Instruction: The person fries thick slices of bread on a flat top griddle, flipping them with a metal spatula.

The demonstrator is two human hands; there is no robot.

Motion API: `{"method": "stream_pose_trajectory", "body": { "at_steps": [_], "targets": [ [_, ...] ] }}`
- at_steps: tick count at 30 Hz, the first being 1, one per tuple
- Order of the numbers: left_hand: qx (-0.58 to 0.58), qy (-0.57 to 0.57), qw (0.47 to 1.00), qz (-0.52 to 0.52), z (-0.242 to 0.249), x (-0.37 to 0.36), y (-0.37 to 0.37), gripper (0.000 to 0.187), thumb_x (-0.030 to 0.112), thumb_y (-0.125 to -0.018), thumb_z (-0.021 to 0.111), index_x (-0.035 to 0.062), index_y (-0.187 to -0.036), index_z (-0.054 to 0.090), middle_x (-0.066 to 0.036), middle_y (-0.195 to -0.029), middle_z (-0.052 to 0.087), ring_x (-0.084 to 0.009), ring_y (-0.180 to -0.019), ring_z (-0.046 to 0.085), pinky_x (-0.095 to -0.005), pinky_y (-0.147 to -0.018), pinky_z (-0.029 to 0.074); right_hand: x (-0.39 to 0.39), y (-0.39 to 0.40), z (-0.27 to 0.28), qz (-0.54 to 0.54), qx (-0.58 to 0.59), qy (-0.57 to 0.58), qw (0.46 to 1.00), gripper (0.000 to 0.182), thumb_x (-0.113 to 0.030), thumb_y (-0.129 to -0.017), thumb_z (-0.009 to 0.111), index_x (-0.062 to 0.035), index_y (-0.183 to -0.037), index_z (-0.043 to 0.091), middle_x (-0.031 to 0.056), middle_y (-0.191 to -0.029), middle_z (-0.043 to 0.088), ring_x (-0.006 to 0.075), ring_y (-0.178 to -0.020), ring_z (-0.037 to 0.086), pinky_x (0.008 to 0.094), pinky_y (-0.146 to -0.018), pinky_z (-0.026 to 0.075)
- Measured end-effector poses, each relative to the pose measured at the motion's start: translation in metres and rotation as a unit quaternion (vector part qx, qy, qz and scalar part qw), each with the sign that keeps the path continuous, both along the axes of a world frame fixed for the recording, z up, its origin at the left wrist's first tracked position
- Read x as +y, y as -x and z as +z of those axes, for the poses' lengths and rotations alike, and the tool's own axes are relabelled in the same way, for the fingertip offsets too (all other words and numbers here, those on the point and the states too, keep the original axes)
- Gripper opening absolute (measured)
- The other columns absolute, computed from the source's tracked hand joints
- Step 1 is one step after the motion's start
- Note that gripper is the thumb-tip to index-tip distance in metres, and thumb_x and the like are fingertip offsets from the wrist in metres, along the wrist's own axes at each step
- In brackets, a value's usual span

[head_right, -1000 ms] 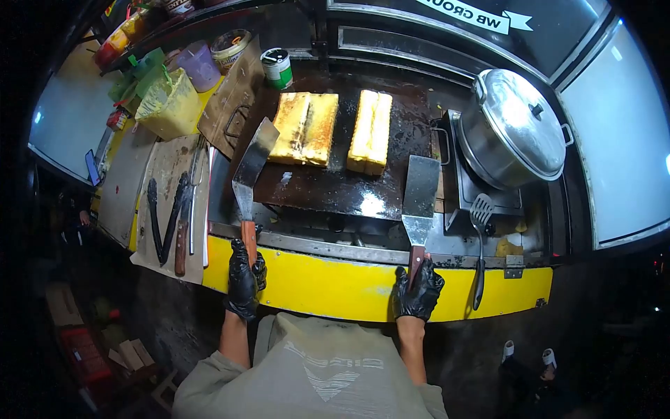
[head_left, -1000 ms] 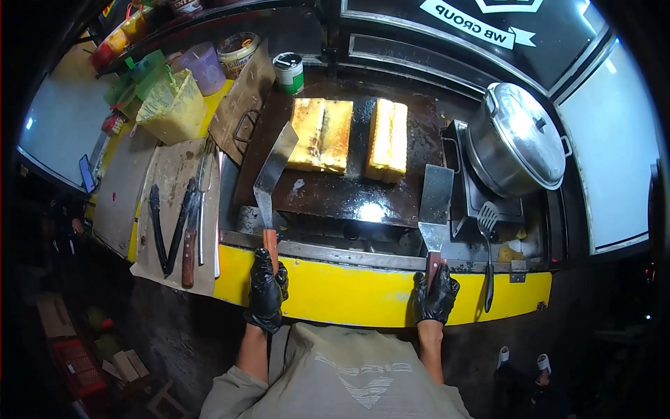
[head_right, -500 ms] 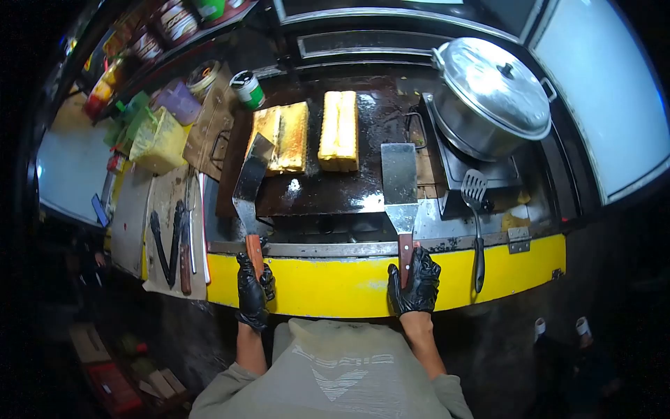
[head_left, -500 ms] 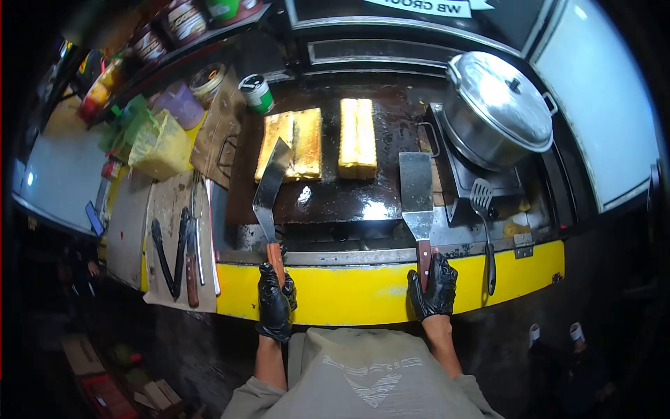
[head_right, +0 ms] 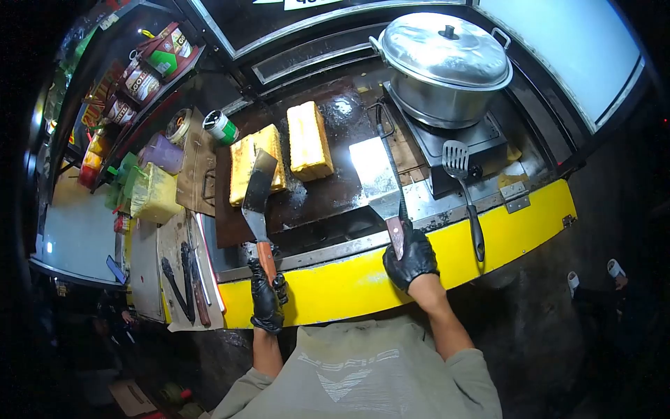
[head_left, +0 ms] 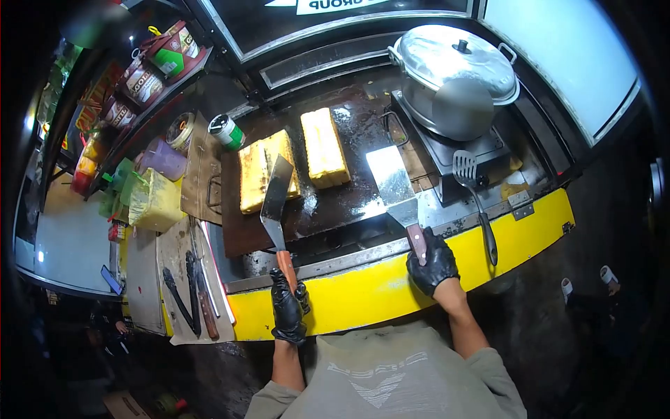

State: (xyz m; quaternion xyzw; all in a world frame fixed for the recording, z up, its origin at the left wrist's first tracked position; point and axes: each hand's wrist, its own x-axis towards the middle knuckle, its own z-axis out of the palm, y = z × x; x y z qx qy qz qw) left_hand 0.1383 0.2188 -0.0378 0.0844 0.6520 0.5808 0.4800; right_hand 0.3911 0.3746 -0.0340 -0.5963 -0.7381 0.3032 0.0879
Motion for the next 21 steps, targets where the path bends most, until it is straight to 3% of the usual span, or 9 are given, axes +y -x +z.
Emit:
{"method": "stream_pose_trajectory", "body": {
  "at_steps": [3,5,8,9,12,13,15,17,21],
  "targets": [
    [0.028,-0.03,0.998,0.057,0.002,0.019,-0.014,0.031,0.04,-0.097,0.038,0.0168,-0.113,0.051,0.008,-0.071,0.049,-0.0029,-0.058,0.047,-0.0171,-0.052,0.038,0.003,-0.008,0.005,-0.022,0.132,0.0,0.991,0.048,-0.014,-0.078,0.056,0.0006,-0.122,0.044,0.028,-0.107,0.056,0.0434,-0.099,0.055,0.0444,-0.084,0.045],
    [0.038,-0.036,0.998,0.04,-0.008,0.025,-0.013,0.039,0.046,-0.096,0.037,0.0144,-0.113,0.053,0.006,-0.073,0.047,-0.0043,-0.06,0.043,-0.0197,-0.054,0.035,0.0,-0.008,0.002,-0.022,0.161,-0.004,0.987,0.048,-0.013,-0.078,0.058,0.0017,-0.122,0.043,0.0279,-0.108,0.057,0.0427,-0.101,0.055,0.0429,-0.084,0.045],
    [-0.019,0.008,0.999,-0.03,-0.027,0.024,-0.001,0.055,0.047,-0.097,0.031,0.0078,-0.135,0.04,-0.004,-0.108,0.054,-0.0112,-0.094,0.051,-0.0229,-0.079,0.039,-0.004,0.011,0.008,-0.021,0.099,-0.046,0.994,0.058,-0.009,-0.081,0.055,-0.0001,-0.132,0.029,0.0284,-0.118,0.051,0.0444,-0.107,0.052,0.0421,-0.089,0.044],
    [-0.019,-0.034,0.999,-0.029,-0.023,0.033,-0.003,0.046,0.045,-0.097,0.033,0.0126,-0.129,0.043,0.002,-0.089,0.051,-0.0065,-0.075,0.048,-0.02,-0.064,0.037,-0.002,0.022,0.006,-0.035,0.223,-0.015,0.974,0.049,-0.014,-0.088,0.044,0.0017,-0.133,0.03,0.0252,-0.126,0.047,0.0369,-0.115,0.048,0.0376,-0.096,0.038],
    [0.007,-0.119,0.992,-0.036,-0.002,0.062,-0.024,0.046,0.045,-0.097,0.035,0.0179,-0.134,0.041,0.007,-0.078,0.053,-0.0014,-0.055,0.044,-0.0173,-0.047,0.033,0.013,0.053,-0.01,-0.026,0.341,-0.001,0.94,0.041,-0.016,-0.096,0.028,0.0029,-0.132,0.033,0.0215,-0.132,0.043,0.0277,-0.123,0.042,0.0319,-0.104,0.03],
    [0.006,-0.082,0.995,-0.054,0.001,0.069,-0.027,0.049,0.045,-0.097,0.034,0.0156,-0.137,0.037,0.005,-0.096,0.054,-0.0024,-0.064,0.048,-0.0176,-0.054,0.037,0.015,0.062,-0.013,-0.013,0.307,-0.017,0.951,0.041,-0.017,-0.098,0.022,0.0032,-0.132,0.035,0.0203,-0.135,0.041,0.0247,-0.126,0.04,0.03,-0.107,0.027],
    [0.053,-0.068,0.995,-0.05,0.006,0.089,-0.047,0.05,0.048,-0.095,0.037,0.0125,-0.13,0.043,0.01,-0.054,0.019,-0.001,-0.042,0.02,-0.0201,-0.037,0.018,0.016,0.075,-0.008,0.045,0.144,-0.122,0.981,0.039,-0.005,-0.091,0.03,0.0039,-0.129,0.037,0.0243,-0.13,0.043,0.0335,-0.123,0.042,0.035,-0.104,0.031],
    [-0.058,-0.015,0.997,-0.043,0.031,0.089,-0.054,0.054,0.034,-0.099,0.034,0.0022,-0.142,0.023,-0.004,-0.148,0.022,-0.0142,-0.138,0.015,-0.0249,-0.11,0.013,0.017,0.076,-0.013,0.055,0.191,-0.12,0.973,0.047,0.0,-0.081,0.042,0.0048,-0.128,0.037,0.0264,-0.127,0.045,0.0384,-0.121,0.042,0.0379,-0.101,0.034],
    [0.317,-0.1,0.929,-0.162,0.002,0.073,-0.053,0.05,0.027,-0.099,0.035,0.0035,-0.141,0.023,-0.02,-0.138,0.039,-0.0267,-0.1,0.058,-0.03,-0.081,0.043,0.029,0.064,0.018,0.037,0.226,-0.016,0.973,0.049,-0.004,-0.075,0.055,0.004,-0.122,0.044,0.026,-0.119,0.052,0.0406,-0.115,0.047,0.0404,-0.096,0.039]
  ]
}}
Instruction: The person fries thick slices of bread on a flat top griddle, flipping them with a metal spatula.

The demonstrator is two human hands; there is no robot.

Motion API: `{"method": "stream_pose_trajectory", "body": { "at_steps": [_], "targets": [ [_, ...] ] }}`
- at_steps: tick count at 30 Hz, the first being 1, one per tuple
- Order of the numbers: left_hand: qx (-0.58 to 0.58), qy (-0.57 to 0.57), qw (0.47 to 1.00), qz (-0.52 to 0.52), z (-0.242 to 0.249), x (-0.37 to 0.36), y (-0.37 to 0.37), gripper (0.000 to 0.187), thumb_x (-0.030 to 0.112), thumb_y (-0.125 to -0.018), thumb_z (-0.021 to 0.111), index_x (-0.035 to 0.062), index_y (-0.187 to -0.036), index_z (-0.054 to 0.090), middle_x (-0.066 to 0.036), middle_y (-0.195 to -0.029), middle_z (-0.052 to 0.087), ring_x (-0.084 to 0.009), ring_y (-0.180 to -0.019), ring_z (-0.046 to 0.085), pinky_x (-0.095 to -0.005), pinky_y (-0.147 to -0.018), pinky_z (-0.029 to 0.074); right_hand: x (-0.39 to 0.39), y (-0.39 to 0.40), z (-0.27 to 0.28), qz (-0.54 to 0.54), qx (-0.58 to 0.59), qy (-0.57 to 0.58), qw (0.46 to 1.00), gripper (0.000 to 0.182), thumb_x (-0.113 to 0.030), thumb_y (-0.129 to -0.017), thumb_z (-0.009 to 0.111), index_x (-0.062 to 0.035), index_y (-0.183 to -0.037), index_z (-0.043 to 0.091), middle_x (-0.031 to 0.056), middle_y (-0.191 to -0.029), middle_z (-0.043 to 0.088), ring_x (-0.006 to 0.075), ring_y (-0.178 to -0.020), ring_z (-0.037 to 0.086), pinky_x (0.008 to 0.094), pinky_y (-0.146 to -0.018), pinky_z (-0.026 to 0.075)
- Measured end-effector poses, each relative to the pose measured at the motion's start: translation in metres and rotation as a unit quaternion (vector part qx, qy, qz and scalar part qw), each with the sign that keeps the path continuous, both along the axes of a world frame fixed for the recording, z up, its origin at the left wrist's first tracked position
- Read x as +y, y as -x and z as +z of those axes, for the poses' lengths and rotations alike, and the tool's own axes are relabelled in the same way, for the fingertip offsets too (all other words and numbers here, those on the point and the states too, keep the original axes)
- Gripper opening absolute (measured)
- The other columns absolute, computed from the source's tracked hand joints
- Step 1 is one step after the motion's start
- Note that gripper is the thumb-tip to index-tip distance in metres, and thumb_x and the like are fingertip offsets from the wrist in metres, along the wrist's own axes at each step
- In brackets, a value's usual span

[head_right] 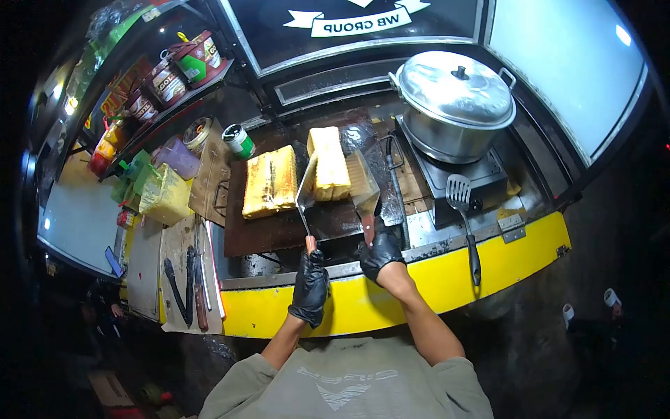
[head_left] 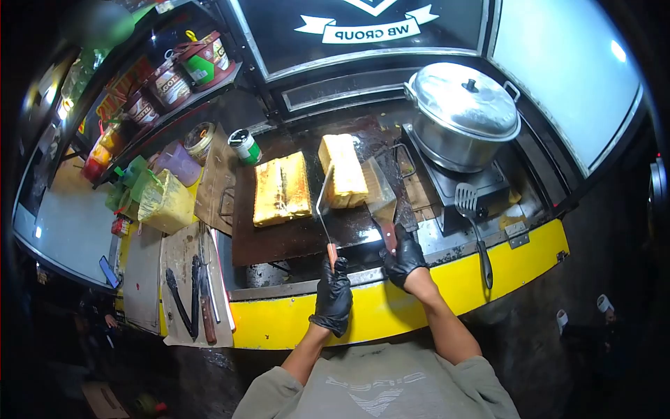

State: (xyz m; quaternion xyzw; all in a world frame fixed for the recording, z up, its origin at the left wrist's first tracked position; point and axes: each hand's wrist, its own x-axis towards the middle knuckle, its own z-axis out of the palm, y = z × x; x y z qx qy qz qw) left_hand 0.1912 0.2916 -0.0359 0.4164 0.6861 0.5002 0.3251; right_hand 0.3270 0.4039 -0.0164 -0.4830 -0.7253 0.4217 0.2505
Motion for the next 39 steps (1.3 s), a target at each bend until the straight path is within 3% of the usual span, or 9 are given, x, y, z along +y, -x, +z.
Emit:
{"method": "stream_pose_trajectory", "body": {
  "at_steps": [6,11,19,20,23,25,27,31,39],
  "targets": [
    [0.046,-0.073,0.996,-0.029,0.003,0.014,-0.002,0.049,0.024,-0.097,0.039,0.0012,-0.139,0.027,-0.02,-0.137,0.041,-0.0281,-0.121,0.047,-0.0295,-0.09,0.038,0.022,-0.014,0.003,0.045,0.146,0.265,0.952,0.037,-0.012,-0.081,0.063,0.0018,-0.113,0.052,0.0074,-0.084,0.061,0.0134,-0.069,0.056,0.0251,-0.06,0.044],
    [-0.029,-0.051,0.998,-0.023,0.009,0.008,0.005,0.042,0.021,-0.098,0.037,0.0019,-0.135,0.037,-0.016,-0.131,0.049,-0.024,-0.118,0.049,-0.0281,-0.097,0.034,-0.015,-0.057,0.007,0.068,0.12,0.233,0.963,0.045,-0.013,-0.081,0.064,0.0024,-0.121,0.049,0.008,-0.09,0.061,0.0116,-0.074,0.055,0.0246,-0.063,0.045],
    [-0.279,0.059,0.955,0.084,0.022,-0.042,0.016,0.045,0.033,-0.099,0.034,0.021,-0.142,0.03,0.006,-0.068,0.031,-0.0035,-0.052,0.028,-0.02,-0.046,0.027,-0.06,-0.127,0.055,0.009,0.134,0.146,0.98,0.05,-0.028,-0.089,0.055,0.0004,-0.129,0.045,0.0045,-0.096,0.061,0.0078,-0.065,0.052,0.0222,-0.055,0.042],
    [-0.283,0.042,0.956,0.062,0.014,-0.036,0.014,0.051,0.037,-0.099,0.03,0.0119,-0.143,0.022,-0.002,-0.109,0.023,-0.0089,-0.095,0.019,-0.0225,-0.077,0.02,-0.049,-0.118,0.047,-0.004,0.127,0.164,0.978,0.053,-0.034,-0.09,0.052,-0.0019,-0.131,0.044,0.0009,-0.091,0.057,0.0054,-0.061,0.047,0.0204,-0.052,0.038],
    [-0.231,0.068,0.969,0.053,-0.007,-0.021,0.008,0.051,0.036,-0.1,0.029,0.0113,-0.144,0.022,-0.006,-0.137,0.039,-0.0047,-0.077,0.047,-0.0199,-0.069,0.039,-0.002,-0.086,0.024,-0.018,0.189,0.233,0.954,0.046,-0.044,-0.087,0.054,-0.0098,-0.118,0.054,-0.0061,-0.065,0.047,0.0027,-0.05,0.04,0.0193,-0.043,0.03],
    [-0.214,0.066,0.97,0.097,-0.015,-0.014,-0.001,0.041,0.034,-0.098,0.039,0.0074,-0.128,0.047,0.0,-0.071,0.037,-0.009,-0.063,0.035,-0.0257,-0.055,0.032,0.03,-0.079,-0.008,0.008,0.194,0.27,0.943,0.039,-0.047,-0.087,0.053,-0.0087,-0.089,0.058,-0.005,-0.063,0.047,0.0034,-0.047,0.039,0.0195,-0.041,0.027],
    [-0.183,0.064,0.976,0.096,-0.003,-0.003,-0.007,0.046,0.035,-0.097,0.041,0.0019,-0.129,0.044,-0.01,-0.092,0.055,-0.02,-0.085,0.051,-0.0304,-0.074,0.041,0.039,-0.053,0.013,0.021,0.164,0.257,0.952,0.037,-0.045,-0.086,0.054,-0.0083,-0.082,0.056,-0.0044,-0.059,0.046,0.0047,-0.045,0.039,0.0203,-0.04,0.026],
    [-0.05,0.0,0.999,0.012,-0.05,0.012,-0.014,0.058,0.046,-0.096,0.034,0.0168,-0.145,0.019,0.0,-0.071,0.046,-0.0063,-0.049,0.034,-0.024,-0.046,0.034,0.061,-0.041,0.006,0.065,0.128,0.36,0.922,0.037,-0.045,-0.085,0.058,-0.0084,-0.083,0.057,-0.0032,-0.058,0.047,0.0062,-0.043,0.039,0.0209,-0.039,0.028],
    [-0.357,0.038,0.924,0.134,0.024,-0.049,0.019,0.033,0.028,-0.098,0.041,0.0121,-0.127,0.044,0.008,-0.065,0.036,-0.0018,-0.051,0.034,-0.0172,-0.045,0.029,0.005,-0.077,0.045,0.085,-0.007,-0.035,0.996,0.05,-0.026,-0.09,0.054,0.0003,-0.131,0.044,0.0124,-0.103,0.062,0.0165,-0.088,0.06,0.0272,-0.073,0.046]
  ]
}}
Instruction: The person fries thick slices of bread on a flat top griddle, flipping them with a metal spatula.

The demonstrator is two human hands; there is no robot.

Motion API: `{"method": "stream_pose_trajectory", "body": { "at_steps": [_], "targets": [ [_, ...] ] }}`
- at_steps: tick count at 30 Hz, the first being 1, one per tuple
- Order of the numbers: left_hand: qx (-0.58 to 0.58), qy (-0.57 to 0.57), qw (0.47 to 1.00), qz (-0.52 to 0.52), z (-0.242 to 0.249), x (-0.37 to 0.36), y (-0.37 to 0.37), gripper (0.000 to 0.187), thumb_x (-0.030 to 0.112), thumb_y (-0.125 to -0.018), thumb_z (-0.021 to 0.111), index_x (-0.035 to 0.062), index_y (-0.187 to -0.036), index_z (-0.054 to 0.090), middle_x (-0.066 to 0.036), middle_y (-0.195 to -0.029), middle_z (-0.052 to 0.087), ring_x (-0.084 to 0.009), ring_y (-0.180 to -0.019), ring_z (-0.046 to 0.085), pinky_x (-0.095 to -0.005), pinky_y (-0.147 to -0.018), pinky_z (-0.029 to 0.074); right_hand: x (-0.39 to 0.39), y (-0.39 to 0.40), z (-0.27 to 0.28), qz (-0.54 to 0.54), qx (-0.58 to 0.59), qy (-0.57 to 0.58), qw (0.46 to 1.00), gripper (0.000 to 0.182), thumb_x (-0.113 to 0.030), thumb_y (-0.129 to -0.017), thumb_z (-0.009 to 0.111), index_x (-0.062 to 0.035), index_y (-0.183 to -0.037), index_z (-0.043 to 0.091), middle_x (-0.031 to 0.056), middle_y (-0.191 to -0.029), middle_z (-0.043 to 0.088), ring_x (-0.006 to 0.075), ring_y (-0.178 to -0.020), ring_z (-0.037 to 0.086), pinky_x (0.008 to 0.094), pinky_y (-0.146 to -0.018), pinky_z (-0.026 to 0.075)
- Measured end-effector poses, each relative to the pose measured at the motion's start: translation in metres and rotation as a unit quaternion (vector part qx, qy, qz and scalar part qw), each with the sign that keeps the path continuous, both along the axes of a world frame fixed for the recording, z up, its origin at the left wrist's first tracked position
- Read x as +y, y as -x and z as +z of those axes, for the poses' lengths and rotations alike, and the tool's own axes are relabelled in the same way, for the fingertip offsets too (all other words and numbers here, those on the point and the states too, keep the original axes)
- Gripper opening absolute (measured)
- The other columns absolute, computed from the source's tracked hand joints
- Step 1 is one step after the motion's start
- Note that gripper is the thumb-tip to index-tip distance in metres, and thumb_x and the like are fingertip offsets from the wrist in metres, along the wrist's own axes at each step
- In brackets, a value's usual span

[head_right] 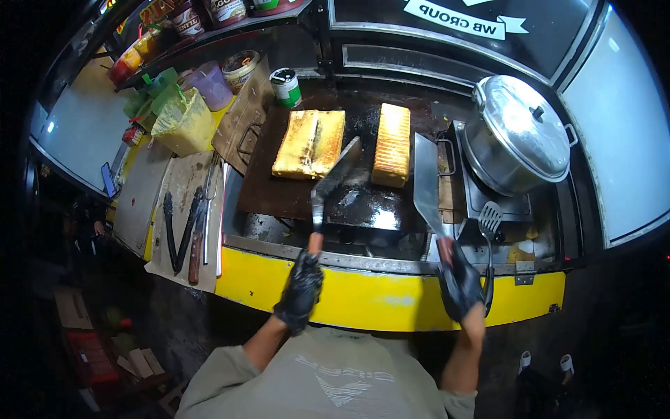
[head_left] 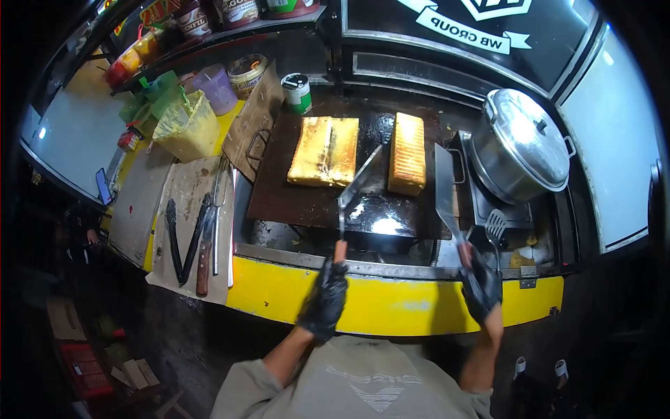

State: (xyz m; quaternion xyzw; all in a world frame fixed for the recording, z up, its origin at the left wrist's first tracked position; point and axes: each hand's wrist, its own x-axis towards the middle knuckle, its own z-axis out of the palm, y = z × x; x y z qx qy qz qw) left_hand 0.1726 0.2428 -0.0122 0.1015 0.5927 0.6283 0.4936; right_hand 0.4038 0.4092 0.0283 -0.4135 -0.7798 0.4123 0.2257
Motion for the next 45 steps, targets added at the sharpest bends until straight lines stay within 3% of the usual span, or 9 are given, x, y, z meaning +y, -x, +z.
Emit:
{"method": "stream_pose_trajectory", "body": {
  "at_steps": [5,12,17,20,24,29,31,40,45],
  "targets": [
    [0.341,-0.017,0.94,-0.012,-0.005,-0.051,0.072,0.044,0.002,-0.093,0.042,0.0015,-0.137,0.034,-0.014,-0.137,0.043,-0.0203,-0.116,0.05,-0.0287,-0.089,0.042,-0.059,-0.02,0.063,0.065,-0.029,0.122,0.99,0.045,-0.008,-0.087,0.053,0.0108,-0.127,0.042,0.0211,-0.123,0.054,0.0277,-0.118,0.051,0.0324,-0.097,0.038],
    [0.492,0.088,0.863,-0.075,-0.005,-0.022,0.158,0.044,0.012,-0.095,0.046,0.0026,-0.136,0.035,-0.015,-0.136,0.044,-0.0221,-0.117,0.05,-0.0278,-0.092,0.043,-0.043,0.073,0.056,0.121,-0.204,0.119,0.964,0.041,-0.016,-0.086,0.056,0.0053,-0.121,0.05,0.0273,-0.111,0.057,0.0411,-0.105,0.055,0.0365,-0.086,0.045],
    [0.156,0.062,0.986,0.016,-0.011,-0.019,0.153,0.05,0.029,-0.099,0.035,0.0093,-0.143,0.024,-0.01,-0.142,0.035,-0.0162,-0.106,0.053,-0.0256,-0.09,0.04,-0.049,0.077,0.03,0.085,-0.114,0.17,0.975,0.046,-0.021,-0.089,0.055,-0.0005,-0.129,0.045,0.0182,-0.101,0.062,0.0289,-0.076,0.062,0.0331,-0.067,0.048],
    [0.006,0.066,0.997,0.042,-0.043,-0.022,0.157,0.05,0.035,-0.098,0.037,0.0164,-0.144,0.025,0.004,-0.146,0.029,0.0007,-0.052,0.028,-0.0169,-0.045,0.024,-0.061,0.087,0.002,-0.028,0.073,0.404,0.912,0.052,-0.026,-0.091,0.056,-0.0097,-0.137,0.038,0.005,-0.097,0.059,0.0061,-0.051,0.041,0.0225,-0.044,0.034],
    [0.062,-0.033,0.997,0.041,-0.043,-0.007,0.146,0.049,0.038,-0.098,0.039,0.0178,-0.141,0.032,0.008,-0.073,0.048,-0.0021,-0.049,0.025,-0.0185,-0.043,0.025,-0.046,0.132,-0.049,0.011,0.19,0.354,0.916,0.05,-0.03,-0.092,0.053,-0.0068,-0.134,0.042,0.0022,-0.098,0.06,0.0052,-0.052,0.042,0.022,-0.045,0.032],
    [-0.046,0.065,0.997,-0.01,-0.013,0.008,0.128,0.054,0.037,-0.099,0.031,0.0078,-0.144,0.019,-0.007,-0.137,0.022,-0.0133,-0.124,0.012,-0.0257,-0.099,0.012,-0.034,0.143,-0.028,-0.038,0.24,0.458,0.855,0.047,-0.027,-0.087,0.055,-0.0059,-0.129,0.049,-0.0014,-0.083,0.053,0.0017,-0.058,0.042,0.0148,-0.05,0.031],
    [-0.002,-0.011,1.0,-0.011,-0.04,0.001,0.121,0.046,0.04,-0.097,0.04,0.0172,-0.137,0.038,0.009,-0.063,0.032,-0.0019,-0.049,0.031,-0.0186,-0.042,0.026,-0.027,0.14,-0.02,-0.059,0.229,0.468,0.852,0.044,-0.028,-0.086,0.056,-0.0085,-0.126,0.053,-0.0039,-0.077,0.05,0.0017,-0.052,0.037,0.0156,-0.045,0.027],
    [0.009,-0.044,0.999,0.014,-0.033,0.001,0.102,0.053,0.04,-0.098,0.033,0.0159,-0.144,0.024,0.005,-0.124,0.051,-0.0026,-0.052,0.031,-0.019,-0.044,0.027,-0.025,0.126,-0.003,-0.019,0.171,0.346,0.922,0.054,-0.035,-0.088,0.057,-0.0049,-0.13,0.047,0.002,-0.081,0.059,0.0051,-0.049,0.039,0.0208,-0.042,0.028],
    [0.062,0.048,0.996,0.035,-0.026,-0.049,0.096,0.056,0.041,-0.097,0.035,0.0076,-0.142,0.028,0.003,-0.125,0.048,-0.0016,-0.064,0.033,-0.0179,-0.054,0.028,-0.065,0.043,-0.014,0.05,-0.012,0.084,0.995,0.042,-0.006,-0.083,0.059,0.0052,-0.122,0.05,0.0216,-0.111,0.061,0.0268,-0.105,0.06,0.0314,-0.086,0.046]
  ]
}}
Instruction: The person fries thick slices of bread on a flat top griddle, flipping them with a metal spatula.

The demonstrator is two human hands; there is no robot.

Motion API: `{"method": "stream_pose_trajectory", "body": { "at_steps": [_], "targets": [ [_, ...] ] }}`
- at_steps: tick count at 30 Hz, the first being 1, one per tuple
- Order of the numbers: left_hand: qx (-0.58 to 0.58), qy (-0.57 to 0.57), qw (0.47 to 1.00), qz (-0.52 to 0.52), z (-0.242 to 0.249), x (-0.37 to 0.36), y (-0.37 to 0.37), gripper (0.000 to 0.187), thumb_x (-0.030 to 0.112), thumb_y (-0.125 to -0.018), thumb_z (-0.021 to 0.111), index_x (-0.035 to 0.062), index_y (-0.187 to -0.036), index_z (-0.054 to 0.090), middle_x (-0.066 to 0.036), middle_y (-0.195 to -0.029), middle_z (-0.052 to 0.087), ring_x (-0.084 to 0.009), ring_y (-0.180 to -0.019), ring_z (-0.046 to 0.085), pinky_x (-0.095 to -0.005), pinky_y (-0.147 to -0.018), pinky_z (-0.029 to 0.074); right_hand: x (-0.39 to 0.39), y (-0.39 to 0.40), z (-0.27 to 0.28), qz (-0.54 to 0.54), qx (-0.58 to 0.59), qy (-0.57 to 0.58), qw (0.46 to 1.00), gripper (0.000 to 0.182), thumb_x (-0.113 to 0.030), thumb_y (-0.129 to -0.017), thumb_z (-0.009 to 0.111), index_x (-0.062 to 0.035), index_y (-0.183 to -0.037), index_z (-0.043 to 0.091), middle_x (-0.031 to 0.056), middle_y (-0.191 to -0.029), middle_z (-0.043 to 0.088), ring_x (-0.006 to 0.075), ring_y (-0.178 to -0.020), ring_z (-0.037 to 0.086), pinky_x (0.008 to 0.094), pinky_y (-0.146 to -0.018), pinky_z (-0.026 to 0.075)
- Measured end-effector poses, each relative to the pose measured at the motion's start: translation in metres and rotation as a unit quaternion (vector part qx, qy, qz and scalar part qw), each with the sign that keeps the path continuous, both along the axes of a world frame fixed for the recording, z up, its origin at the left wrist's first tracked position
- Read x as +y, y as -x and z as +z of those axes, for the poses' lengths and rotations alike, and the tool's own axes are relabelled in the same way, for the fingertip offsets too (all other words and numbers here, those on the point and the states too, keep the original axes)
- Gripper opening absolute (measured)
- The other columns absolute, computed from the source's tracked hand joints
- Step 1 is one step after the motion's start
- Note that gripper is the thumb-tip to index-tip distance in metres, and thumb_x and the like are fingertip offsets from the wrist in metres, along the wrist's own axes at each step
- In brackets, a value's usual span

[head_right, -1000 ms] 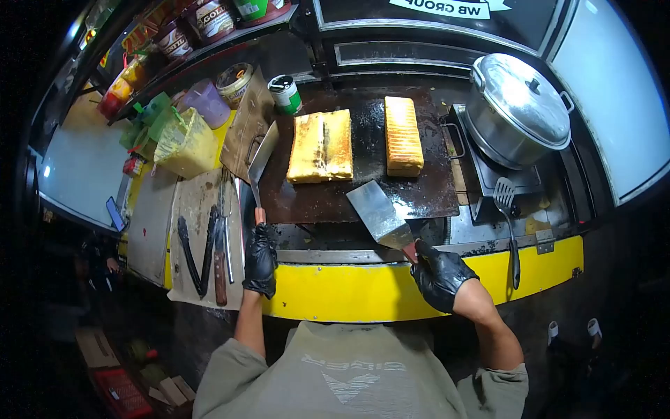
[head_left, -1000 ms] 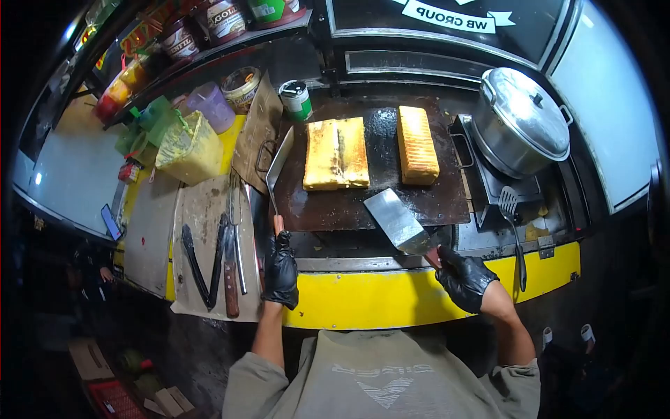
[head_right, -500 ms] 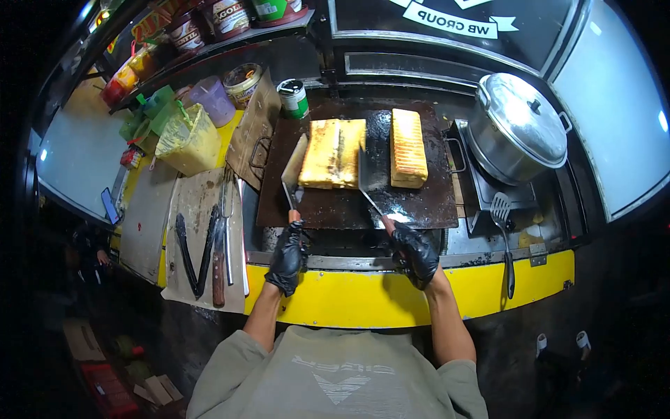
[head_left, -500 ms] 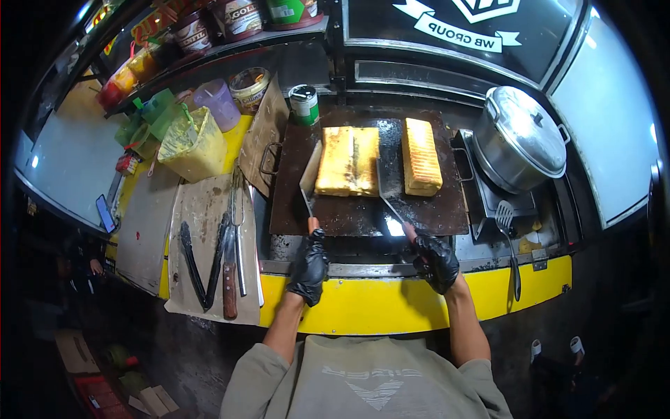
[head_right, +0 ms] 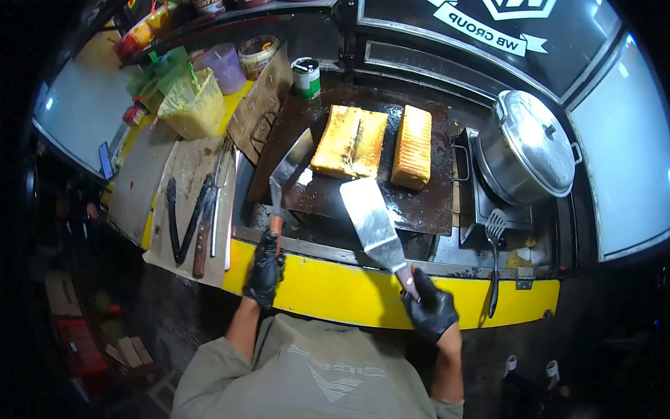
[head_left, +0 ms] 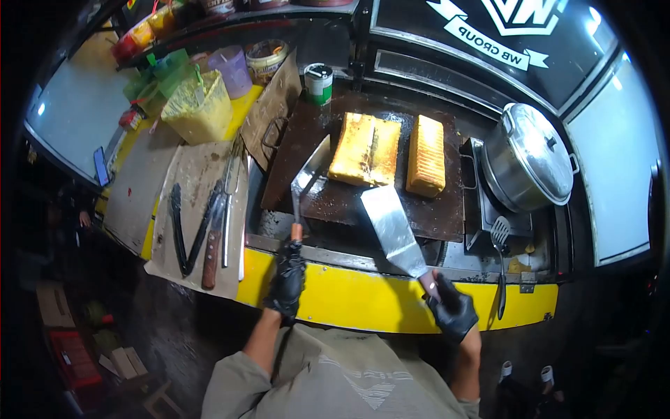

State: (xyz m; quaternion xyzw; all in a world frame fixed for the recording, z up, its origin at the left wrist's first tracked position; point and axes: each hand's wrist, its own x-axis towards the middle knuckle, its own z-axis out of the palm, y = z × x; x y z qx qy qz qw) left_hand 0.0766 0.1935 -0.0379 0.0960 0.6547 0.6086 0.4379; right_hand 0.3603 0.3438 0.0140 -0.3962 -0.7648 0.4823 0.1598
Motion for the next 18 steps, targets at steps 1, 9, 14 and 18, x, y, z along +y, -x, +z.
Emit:
{"method": "stream_pose_trajectory", "body": {
  "at_steps": [1,9,14,18],
  "targets": [
    [0.031,-0.031,0.998,0.055,-0.003,-0.002,-0.006,0.051,0.043,-0.096,0.037,0.0081,-0.134,0.039,0.004,-0.106,0.052,-0.0019,-0.059,0.034,-0.0187,-0.05,0.028,-0.009,-0.003,0.002,0.004,-0.04,-0.032,0.999,0.041,-0.006,-0.082,0.06,0.0055,-0.12,0.051,0.023,-0.107,0.062,0.0285,-0.101,0.062,0.0322,-0.083,0.048],
    [0.013,-0.02,0.989,0.145,-0.007,-0.029,-0.017,0.033,0.046,-0.093,0.044,0.0185,-0.075,0.048,0.007,-0.056,0.037,-0.0024,-0.043,0.034,-0.0188,-0.04,0.026,-0.006,0.053,-0.018,0.072,-0.093,-0.047,0.992,0.045,-0.004,-0.079,0.063,0.0013,-0.122,0.051,0.0202,-0.103,0.064,0.0266,-0.095,0.064,0.0305,-0.081,0.048],
    [-0.05,-0.034,0.991,0.123,0.016,-0.043,0.001,0.044,0.018,-0.098,0.034,0.0103,-0.142,0.03,0.006,-0.13,0.046,-0.0001,-0.059,0.03,-0.0136,-0.05,0.027,-0.02,0.098,-0.042,0.083,-0.034,-0.097,0.991,0.042,-0.004,-0.08,0.06,0.0019,-0.12,0.052,0.0241,-0.112,0.059,0.0301,-0.098,0.062,0.0344,-0.079,0.049],
    [-0.062,-0.02,0.992,0.107,0.031,-0.055,0.025,0.044,0.015,-0.098,0.032,0.0089,-0.141,0.03,-0.001,-0.133,0.045,-0.0003,-0.06,0.032,-0.0137,-0.05,0.028,-0.042,0.14,-0.042,0.056,-0.065,-0.185,0.979,0.034,-0.005,-0.079,0.057,0.0037,-0.111,0.058,0.025,-0.104,0.061,0.0389,-0.096,0.058,0.0386,-0.083,0.046]
  ]
}}
